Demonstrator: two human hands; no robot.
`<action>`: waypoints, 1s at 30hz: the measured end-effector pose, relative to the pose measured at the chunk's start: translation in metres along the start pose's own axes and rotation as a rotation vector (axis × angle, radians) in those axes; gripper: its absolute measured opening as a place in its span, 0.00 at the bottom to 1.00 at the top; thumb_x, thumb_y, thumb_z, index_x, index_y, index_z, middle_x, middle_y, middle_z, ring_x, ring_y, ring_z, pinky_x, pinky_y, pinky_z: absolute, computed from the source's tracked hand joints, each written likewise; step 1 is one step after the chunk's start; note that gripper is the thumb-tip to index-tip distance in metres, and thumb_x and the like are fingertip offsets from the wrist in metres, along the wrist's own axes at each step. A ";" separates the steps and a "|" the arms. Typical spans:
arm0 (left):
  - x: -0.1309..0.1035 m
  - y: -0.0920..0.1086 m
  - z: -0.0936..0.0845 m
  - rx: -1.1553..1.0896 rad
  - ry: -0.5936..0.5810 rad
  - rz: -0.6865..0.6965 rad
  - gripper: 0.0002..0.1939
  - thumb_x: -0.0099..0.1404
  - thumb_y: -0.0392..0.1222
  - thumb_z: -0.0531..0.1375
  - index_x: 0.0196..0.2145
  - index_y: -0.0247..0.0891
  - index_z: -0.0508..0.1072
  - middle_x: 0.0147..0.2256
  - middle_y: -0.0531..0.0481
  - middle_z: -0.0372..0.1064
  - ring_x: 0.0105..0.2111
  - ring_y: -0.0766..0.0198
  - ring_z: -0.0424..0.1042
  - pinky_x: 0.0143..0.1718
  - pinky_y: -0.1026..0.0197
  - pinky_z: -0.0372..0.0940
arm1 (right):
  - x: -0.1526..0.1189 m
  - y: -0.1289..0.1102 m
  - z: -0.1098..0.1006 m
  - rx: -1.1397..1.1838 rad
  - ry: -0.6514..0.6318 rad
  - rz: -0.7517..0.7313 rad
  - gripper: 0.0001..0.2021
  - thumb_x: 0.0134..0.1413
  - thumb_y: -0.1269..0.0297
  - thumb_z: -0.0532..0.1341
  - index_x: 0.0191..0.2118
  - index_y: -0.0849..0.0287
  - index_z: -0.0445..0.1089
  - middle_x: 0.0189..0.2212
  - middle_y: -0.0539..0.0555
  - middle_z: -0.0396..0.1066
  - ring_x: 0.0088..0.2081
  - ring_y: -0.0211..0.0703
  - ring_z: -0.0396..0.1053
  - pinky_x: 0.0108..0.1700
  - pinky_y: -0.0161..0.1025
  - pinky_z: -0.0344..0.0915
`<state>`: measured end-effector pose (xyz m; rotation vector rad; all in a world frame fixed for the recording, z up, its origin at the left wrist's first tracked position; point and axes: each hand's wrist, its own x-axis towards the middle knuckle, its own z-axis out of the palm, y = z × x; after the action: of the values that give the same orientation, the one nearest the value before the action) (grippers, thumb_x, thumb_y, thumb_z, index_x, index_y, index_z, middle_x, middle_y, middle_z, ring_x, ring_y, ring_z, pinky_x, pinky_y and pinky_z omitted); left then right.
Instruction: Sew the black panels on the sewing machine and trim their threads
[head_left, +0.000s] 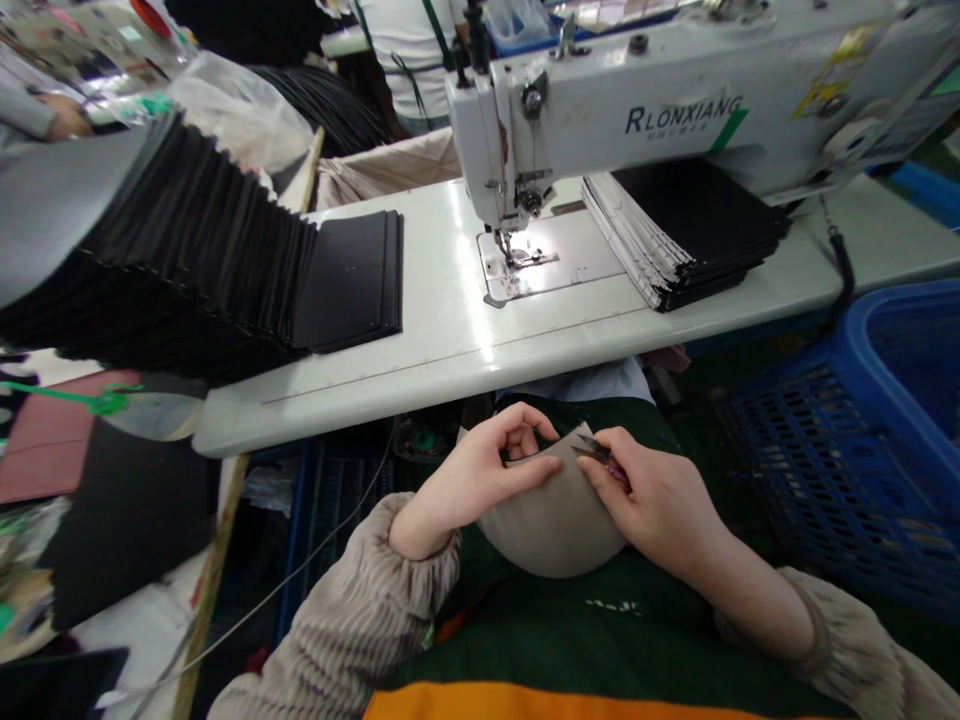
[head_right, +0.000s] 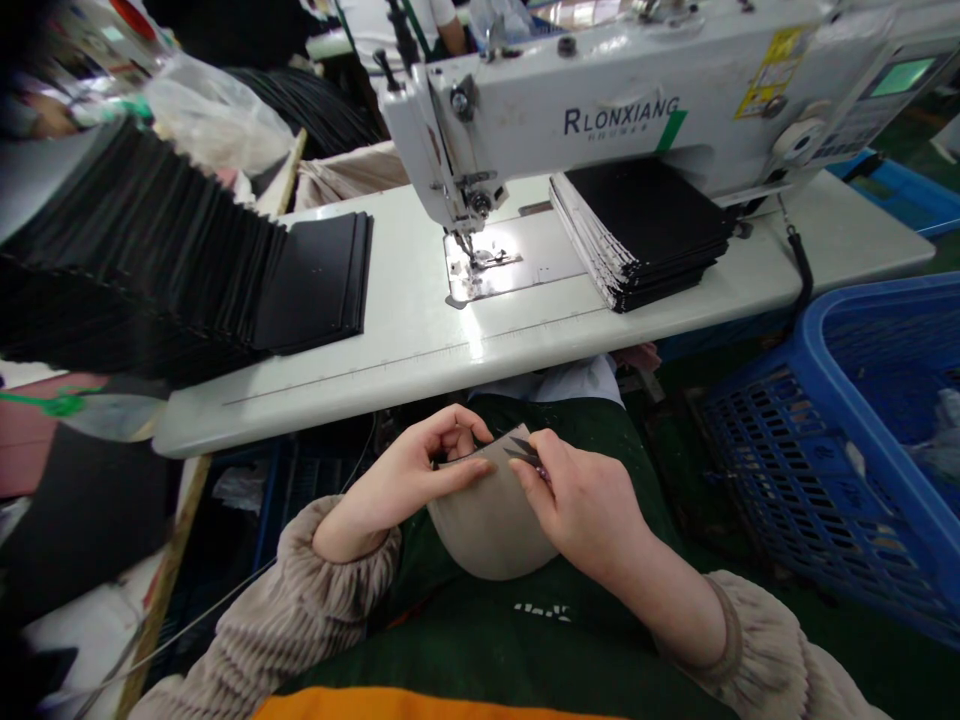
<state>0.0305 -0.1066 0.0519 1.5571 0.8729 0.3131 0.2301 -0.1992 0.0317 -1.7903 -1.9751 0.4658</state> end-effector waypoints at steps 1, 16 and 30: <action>0.000 0.001 0.000 0.025 -0.001 0.001 0.12 0.65 0.46 0.62 0.43 0.38 0.70 0.26 0.57 0.60 0.26 0.70 0.60 0.27 0.67 0.55 | 0.000 -0.001 0.000 -0.005 -0.008 -0.008 0.10 0.66 0.56 0.53 0.43 0.57 0.64 0.26 0.47 0.69 0.26 0.39 0.69 0.27 0.35 0.53; 0.000 -0.001 0.000 0.064 0.001 -0.054 0.15 0.66 0.49 0.61 0.47 0.42 0.78 0.31 0.52 0.72 0.29 0.66 0.64 0.27 0.66 0.56 | 0.001 -0.005 -0.003 -0.016 0.015 -0.005 0.09 0.66 0.59 0.52 0.44 0.57 0.65 0.30 0.50 0.72 0.29 0.40 0.71 0.29 0.35 0.55; 0.003 -0.001 0.000 -0.014 -0.045 -0.008 0.12 0.67 0.43 0.59 0.44 0.39 0.79 0.43 0.48 0.77 0.42 0.58 0.73 0.43 0.61 0.66 | 0.002 -0.010 0.005 -0.028 0.039 -0.031 0.11 0.68 0.59 0.50 0.41 0.59 0.64 0.29 0.51 0.71 0.27 0.40 0.69 0.27 0.36 0.53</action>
<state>0.0325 -0.1044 0.0498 1.5417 0.8408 0.2769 0.2188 -0.1980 0.0326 -1.7692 -1.9888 0.3924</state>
